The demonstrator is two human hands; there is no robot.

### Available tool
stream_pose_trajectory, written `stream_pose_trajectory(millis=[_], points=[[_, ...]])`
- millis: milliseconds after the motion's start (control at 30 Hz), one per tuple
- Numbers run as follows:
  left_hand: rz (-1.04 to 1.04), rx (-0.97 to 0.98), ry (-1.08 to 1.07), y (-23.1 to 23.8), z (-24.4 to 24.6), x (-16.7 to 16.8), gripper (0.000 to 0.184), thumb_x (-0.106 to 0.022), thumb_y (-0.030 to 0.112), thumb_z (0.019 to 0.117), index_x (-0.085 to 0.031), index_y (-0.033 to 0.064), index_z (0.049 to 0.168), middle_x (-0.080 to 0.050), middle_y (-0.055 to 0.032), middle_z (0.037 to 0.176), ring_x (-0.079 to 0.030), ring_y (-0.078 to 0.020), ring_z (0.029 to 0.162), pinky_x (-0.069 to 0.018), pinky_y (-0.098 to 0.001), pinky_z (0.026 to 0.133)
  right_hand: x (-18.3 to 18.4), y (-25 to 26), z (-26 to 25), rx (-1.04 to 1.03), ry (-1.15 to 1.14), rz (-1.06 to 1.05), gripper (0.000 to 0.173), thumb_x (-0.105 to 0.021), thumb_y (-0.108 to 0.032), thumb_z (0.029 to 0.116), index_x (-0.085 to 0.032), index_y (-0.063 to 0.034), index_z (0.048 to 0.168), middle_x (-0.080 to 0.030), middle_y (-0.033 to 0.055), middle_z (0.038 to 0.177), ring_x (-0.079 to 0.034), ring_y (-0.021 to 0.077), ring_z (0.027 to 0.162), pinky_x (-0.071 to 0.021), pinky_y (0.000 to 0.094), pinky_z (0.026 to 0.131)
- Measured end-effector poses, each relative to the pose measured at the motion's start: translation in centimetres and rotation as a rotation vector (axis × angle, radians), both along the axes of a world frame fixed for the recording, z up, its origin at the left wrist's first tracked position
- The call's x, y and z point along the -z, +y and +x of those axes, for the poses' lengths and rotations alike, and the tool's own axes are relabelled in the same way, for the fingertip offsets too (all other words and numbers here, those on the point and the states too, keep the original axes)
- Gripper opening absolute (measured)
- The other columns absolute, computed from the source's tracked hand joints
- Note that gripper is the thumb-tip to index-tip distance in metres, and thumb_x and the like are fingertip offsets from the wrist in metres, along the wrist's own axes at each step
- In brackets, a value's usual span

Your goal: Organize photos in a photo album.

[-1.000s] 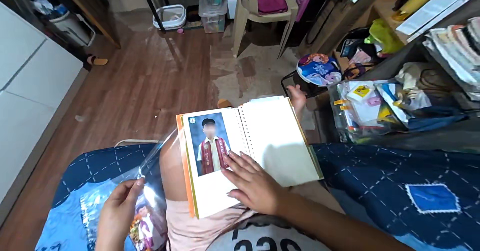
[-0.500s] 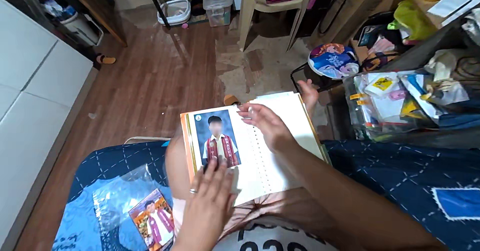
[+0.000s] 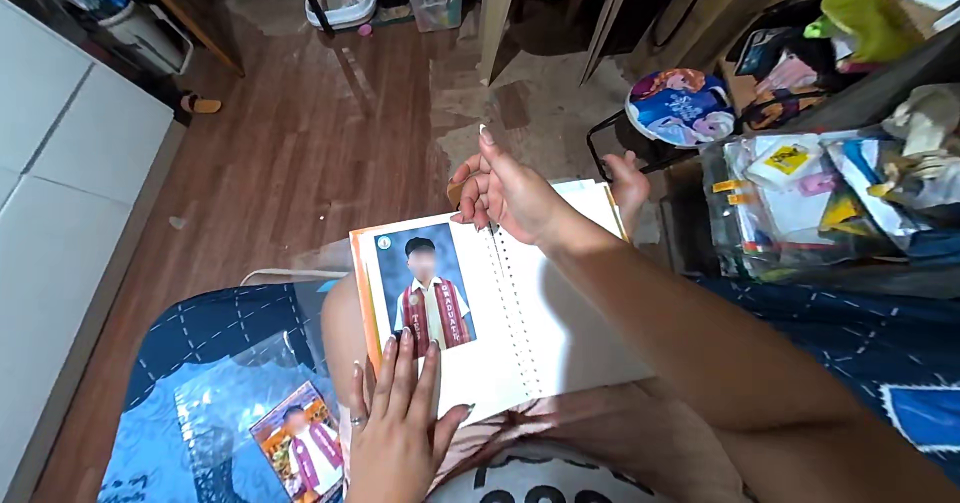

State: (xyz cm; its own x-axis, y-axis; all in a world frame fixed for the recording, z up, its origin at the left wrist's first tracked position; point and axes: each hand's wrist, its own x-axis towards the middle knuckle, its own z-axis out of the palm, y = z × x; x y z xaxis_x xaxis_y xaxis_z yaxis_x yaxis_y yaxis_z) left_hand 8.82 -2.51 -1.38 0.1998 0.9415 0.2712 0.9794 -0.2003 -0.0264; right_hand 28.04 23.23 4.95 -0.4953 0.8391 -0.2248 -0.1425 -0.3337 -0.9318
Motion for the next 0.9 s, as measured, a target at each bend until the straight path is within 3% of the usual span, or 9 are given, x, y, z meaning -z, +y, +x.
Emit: stream_pose_trajectory(millis=[100,167,233,467,600,633,733,800,900], points=[[-0.001,0.0,-0.007,0.0,-0.1,0.1,0.074,-0.032,0.075,0.0978,-0.054,0.0254,0.148,-0.045,-0.0065,0.159,-0.03,-0.0206,0.153,-0.0086,-0.0545,0.124,-0.2,0.2,-0.3,-0.035,-0.034,0.024,0.067,-0.014,-0.061,0.1062,-0.056,-0.0084,0.111,-0.06,-0.0012,0.062,-0.061,0.0113,0.052,-0.0577,0.0292,0.058],[-0.003,-0.005,-0.01,0.0,-0.1,0.2,0.074,-0.032,0.075,0.0978,-0.053,0.0264,0.149,-0.044,-0.006,0.16,-0.03,-0.0201,0.154,-0.0084,-0.0545,0.124,0.0,0.3,-0.5,-0.048,-0.038,0.035,0.068,-0.015,-0.061,0.1062,-0.056,-0.0075,0.111,-0.057,-0.0014,0.059,-0.061,0.0121,0.051,-0.0604,0.0334,0.063],[0.001,-0.008,-0.017,-0.1,-0.2,0.4,0.073,-0.032,0.075,0.0975,-0.053,0.0273,0.149,-0.043,-0.0055,0.161,-0.029,-0.02,0.154,-0.0089,-0.0546,0.123,0.1,0.4,-0.6,-0.073,-0.041,0.034,0.068,-0.016,-0.061,0.1066,-0.056,-0.0069,0.112,-0.055,-0.0012,0.056,-0.062,0.0147,0.052,-0.0626,0.043,0.075],[0.015,-0.01,-0.045,-0.2,-0.2,0.7,0.074,-0.033,0.075,0.0972,-0.051,0.0277,0.151,-0.04,-0.0047,0.162,-0.026,-0.019,0.155,-0.0067,-0.0525,0.124,0.6,0.3,-1.1,-0.069,-0.085,0.101,0.065,-0.018,-0.056,0.1084,-0.059,-0.0062,0.113,-0.055,-0.0019,0.053,-0.061,0.0122,0.048,-0.0615,0.0343,0.063],[0.021,-0.04,-0.039,-0.5,-0.1,1.0,0.073,-0.033,0.076,0.0965,-0.049,0.0304,0.152,-0.038,-0.0049,0.163,-0.023,-0.018,0.156,-0.0063,-0.0513,0.124,0.1,0.1,-0.6,-0.055,-0.157,0.152,0.063,-0.021,-0.054,0.1093,-0.061,-0.005,0.11,-0.049,-0.0028,0.052,-0.058,0.0125,0.048,-0.0622,0.0391,0.072],[0.021,-0.042,-0.041,-0.5,-0.1,1.0,0.073,-0.033,0.076,0.0964,-0.049,0.0305,0.152,-0.037,-0.0051,0.164,-0.022,-0.018,0.156,-0.0057,-0.0511,0.124,0.2,0.1,-0.5,-0.059,-0.177,0.159,0.063,-0.022,-0.054,0.1093,-0.062,-0.0052,0.109,-0.048,-0.0025,0.052,-0.057,0.0123,0.047,-0.0621,0.0384,0.07],[0.027,-0.034,-0.047,-0.4,-0.1,1.0,0.073,-0.033,0.076,0.0968,-0.049,0.0295,0.152,-0.036,-0.0051,0.165,-0.02,-0.0185,0.156,-0.0049,-0.0509,0.124,0.3,0.0,-0.4,-0.049,-0.21,0.165,0.059,-0.026,-0.053,0.1091,-0.064,-0.008,0.109,-0.051,-0.0024,0.053,-0.051,0.0076,0.041,-0.0489,0.023,0.045],[0.029,-0.034,-0.05,-0.4,-0.1,1.0,0.073,-0.033,0.075,0.097,-0.048,0.0296,0.152,-0.036,-0.0052,0.165,-0.02,-0.0181,0.156,-0.0064,-0.0503,0.123,0.3,-0.1,-0.4,-0.051,-0.208,0.163,0.058,-0.027,-0.053,0.1093,-0.064,-0.0081,0.108,-0.05,-0.0025,0.052,-0.048,0.0069,0.04,-0.0456,0.0216,0.043],[0.03,-0.044,-0.048,-0.4,0.0,0.9,0.072,-0.034,0.075,0.0968,-0.049,0.0303,0.151,-0.037,-0.0048,0.164,-0.022,-0.0171,0.155,-0.0088,-0.0503,0.122,0.2,-0.1,-0.5,-0.059,-0.215,0.165,0.059,-0.026,-0.053,0.1093,-0.064,-0.0082,0.107,-0.047,-0.0029,0.051,-0.048,0.0079,0.04,-0.0495,0.0238,0.046]])
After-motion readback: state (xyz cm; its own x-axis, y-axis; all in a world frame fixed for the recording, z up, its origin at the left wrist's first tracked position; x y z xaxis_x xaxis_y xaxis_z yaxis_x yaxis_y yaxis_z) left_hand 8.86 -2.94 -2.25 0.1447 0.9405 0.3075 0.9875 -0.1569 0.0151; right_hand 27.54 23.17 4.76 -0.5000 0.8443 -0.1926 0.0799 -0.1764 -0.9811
